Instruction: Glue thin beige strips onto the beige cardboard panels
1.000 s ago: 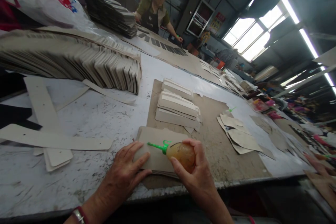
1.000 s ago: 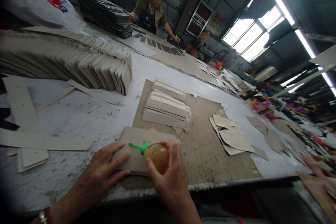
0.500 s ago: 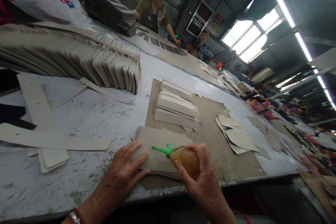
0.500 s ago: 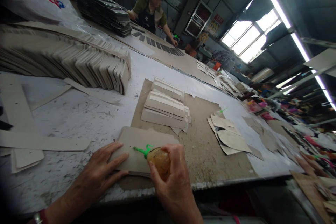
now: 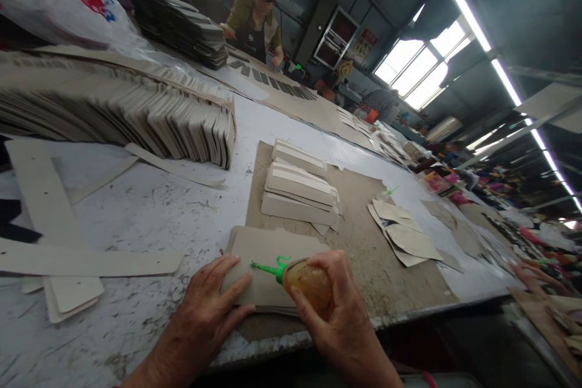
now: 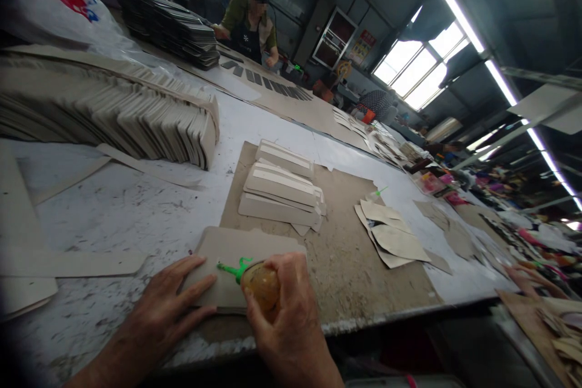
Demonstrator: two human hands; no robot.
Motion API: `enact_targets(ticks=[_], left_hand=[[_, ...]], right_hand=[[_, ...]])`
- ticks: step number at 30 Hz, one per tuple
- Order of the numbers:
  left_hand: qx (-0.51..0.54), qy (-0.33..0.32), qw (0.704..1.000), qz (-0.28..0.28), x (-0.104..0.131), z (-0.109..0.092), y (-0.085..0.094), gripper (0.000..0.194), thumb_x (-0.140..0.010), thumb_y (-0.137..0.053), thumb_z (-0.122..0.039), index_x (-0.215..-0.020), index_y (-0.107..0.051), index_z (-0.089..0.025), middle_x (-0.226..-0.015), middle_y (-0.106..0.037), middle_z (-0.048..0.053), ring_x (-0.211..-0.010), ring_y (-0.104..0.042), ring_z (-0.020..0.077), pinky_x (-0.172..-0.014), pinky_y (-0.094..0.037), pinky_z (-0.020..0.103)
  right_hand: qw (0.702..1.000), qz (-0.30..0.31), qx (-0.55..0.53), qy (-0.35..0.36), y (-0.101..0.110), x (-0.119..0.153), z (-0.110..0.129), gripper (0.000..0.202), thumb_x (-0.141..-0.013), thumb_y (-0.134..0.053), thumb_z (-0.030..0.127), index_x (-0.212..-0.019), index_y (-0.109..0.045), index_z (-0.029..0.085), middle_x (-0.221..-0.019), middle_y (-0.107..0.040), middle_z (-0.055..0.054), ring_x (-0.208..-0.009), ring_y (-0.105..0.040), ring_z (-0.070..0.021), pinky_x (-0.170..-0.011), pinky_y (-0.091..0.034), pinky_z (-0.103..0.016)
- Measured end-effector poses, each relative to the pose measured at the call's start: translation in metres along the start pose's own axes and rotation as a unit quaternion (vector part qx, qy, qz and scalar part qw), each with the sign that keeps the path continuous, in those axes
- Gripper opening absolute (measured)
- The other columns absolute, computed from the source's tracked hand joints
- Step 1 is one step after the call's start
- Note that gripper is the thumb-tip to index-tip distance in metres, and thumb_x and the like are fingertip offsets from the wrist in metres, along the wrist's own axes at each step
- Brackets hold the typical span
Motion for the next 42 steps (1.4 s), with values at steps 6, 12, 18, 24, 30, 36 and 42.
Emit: enact_targets(ticks=[6,12,18,24,30,36,42], left_hand=[[0.004,0.005,1.0,0.007,0.0,0.0,0.001,0.033,-0.087,-0.063,-0.026,-0.117,-0.056,-0.018,-0.135,-0.041,0.015,-0.127,-0.038,0.0308,-0.103,-0.035,0.047],[0.002,-0.007,1.0,-0.007,-0.001,-0.001,0.002,0.029,-0.088,-0.061,-0.029,-0.115,-0.057,-0.016,-0.133,-0.042,0.016,-0.125,-0.04,0.0302,-0.102,-0.036,0.045],[0.005,0.0,1.0,0.005,-0.002,-0.001,0.001,0.031,-0.088,-0.062,-0.027,-0.116,-0.056,-0.017,-0.133,-0.042,0.016,-0.125,-0.04,0.0308,-0.101,-0.037,0.046],[0.001,-0.001,1.0,-0.001,-0.002,-0.002,0.003,0.031,-0.088,-0.061,-0.028,-0.116,-0.056,-0.017,-0.133,-0.043,0.016,-0.125,-0.039,0.0308,-0.101,-0.037,0.047],[0.01,0.002,1.0,-0.001,-0.001,-0.001,0.001,0.029,-0.088,-0.061,-0.026,-0.115,-0.057,-0.016,-0.133,-0.043,0.016,-0.125,-0.04,0.0309,-0.101,-0.038,0.047],[0.008,0.006,1.0,0.01,-0.001,-0.001,0.001,0.031,-0.087,-0.062,-0.026,-0.116,-0.056,-0.017,-0.133,-0.042,0.016,-0.125,-0.04,0.031,-0.101,-0.038,0.048],[0.01,0.006,1.0,0.006,-0.002,0.0,0.001,0.031,-0.087,-0.062,-0.025,-0.116,-0.056,-0.017,-0.134,-0.042,0.016,-0.126,-0.04,0.0311,-0.102,-0.038,0.048]], right_hand=[[1.0,-0.015,0.024,0.011,0.001,-0.002,0.001,0.029,-0.083,-0.057,0.013,-0.107,-0.044,0.024,-0.1,-0.046,-0.003,-0.092,-0.05,-0.0178,-0.08,-0.046,-0.031],[1.0,-0.012,-0.008,0.005,-0.006,-0.007,0.01,0.029,-0.08,-0.057,0.011,-0.104,-0.044,0.024,-0.1,-0.046,-0.003,-0.093,-0.049,-0.0182,-0.082,-0.045,-0.032],[1.0,0.017,-0.009,0.006,-0.002,-0.002,0.006,0.03,-0.081,-0.057,0.012,-0.106,-0.044,0.024,-0.1,-0.046,-0.003,-0.092,-0.05,-0.0168,-0.081,-0.046,-0.029],[1.0,-0.003,0.024,0.004,0.002,-0.006,0.008,0.03,-0.08,-0.056,0.01,-0.104,-0.045,0.024,-0.098,-0.046,-0.003,-0.091,-0.049,-0.0184,-0.078,-0.045,-0.032],[1.0,-0.006,0.0,-0.006,-0.005,-0.015,0.015,0.03,-0.078,-0.056,0.009,-0.102,-0.046,0.024,-0.098,-0.046,-0.003,-0.092,-0.049,-0.0188,-0.08,-0.044,-0.034],[1.0,0.018,-0.019,-0.002,-0.005,-0.009,0.016,0.03,-0.08,-0.055,0.009,-0.103,-0.045,0.025,-0.099,-0.046,-0.002,-0.092,-0.05,-0.017,-0.079,-0.045,-0.031],[1.0,0.013,0.028,0.008,0.003,-0.006,0.014,0.028,-0.081,-0.055,0.01,-0.103,-0.045,0.024,-0.097,-0.046,-0.003,-0.089,-0.05,-0.0178,-0.077,-0.045,-0.032]])
Point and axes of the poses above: each hand's wrist, its own x-axis away from the middle knuckle, its own y-axis out of the back of the hand, z = x × y, the point moved 8 cm from there along -x, towards the middle knuckle
